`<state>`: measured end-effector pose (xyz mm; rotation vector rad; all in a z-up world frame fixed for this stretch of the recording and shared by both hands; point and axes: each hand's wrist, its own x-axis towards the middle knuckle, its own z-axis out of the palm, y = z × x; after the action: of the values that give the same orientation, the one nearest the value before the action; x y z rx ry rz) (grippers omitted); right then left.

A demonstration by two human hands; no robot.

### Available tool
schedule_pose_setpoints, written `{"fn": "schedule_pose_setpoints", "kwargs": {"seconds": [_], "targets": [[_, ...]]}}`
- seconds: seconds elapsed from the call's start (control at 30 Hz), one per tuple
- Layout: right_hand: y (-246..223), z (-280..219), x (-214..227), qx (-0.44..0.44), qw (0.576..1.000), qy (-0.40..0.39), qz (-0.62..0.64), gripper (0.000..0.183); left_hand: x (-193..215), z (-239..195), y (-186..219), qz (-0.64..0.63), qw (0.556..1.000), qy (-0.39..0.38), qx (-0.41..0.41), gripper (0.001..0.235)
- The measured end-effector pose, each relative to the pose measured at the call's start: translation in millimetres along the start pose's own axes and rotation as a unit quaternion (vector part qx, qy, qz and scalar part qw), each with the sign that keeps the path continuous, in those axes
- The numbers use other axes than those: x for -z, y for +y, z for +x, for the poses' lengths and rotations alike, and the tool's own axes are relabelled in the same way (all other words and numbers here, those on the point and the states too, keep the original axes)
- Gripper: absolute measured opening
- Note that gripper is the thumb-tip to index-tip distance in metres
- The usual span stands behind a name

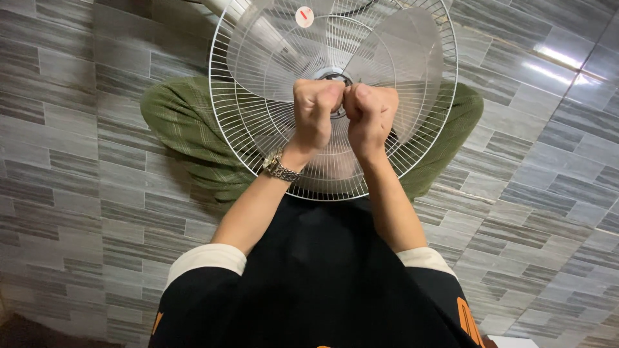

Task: The person sits on the floor and uses pliers to loosen and remove the central nut from a standing fan. They then detach the fan blades and the front wire cage, placing them aside. The person proceeds to reassemble the fan by reattaching the blades and securing the cage back onto the motor housing.

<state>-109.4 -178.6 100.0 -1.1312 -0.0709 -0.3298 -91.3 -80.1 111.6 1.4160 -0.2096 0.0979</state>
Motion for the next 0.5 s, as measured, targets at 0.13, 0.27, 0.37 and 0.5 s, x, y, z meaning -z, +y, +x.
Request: {"fn": "schedule_pose_setpoints", "kwargs": {"seconds": [0.13, 0.27, 0.37, 0.5], "targets": [[-4, 2, -3, -0.017, 0.999, 0.006, -0.032, 0.050, 1, -1, -6, 0.011, 1.000, -0.015, -0.017, 0.055], [-22, 14, -16, -0.060, 0.998, 0.034, -0.010, 0.046, 6, 8, 13, 0.014, 0.999, -0.045, -0.009, 0.055], [-40, 25, -15, -0.075, 0.996, -0.033, -0.020, 0.036, 8, 17, 39, -0.033, 0.989, -0.143, 0.015, 0.059], [-48, 33, -15, -0.088, 0.989, -0.087, -0.076, 0.047, 8, 23, 59, 0.110, 0.979, -0.151, -0.082, 0.041]]}}
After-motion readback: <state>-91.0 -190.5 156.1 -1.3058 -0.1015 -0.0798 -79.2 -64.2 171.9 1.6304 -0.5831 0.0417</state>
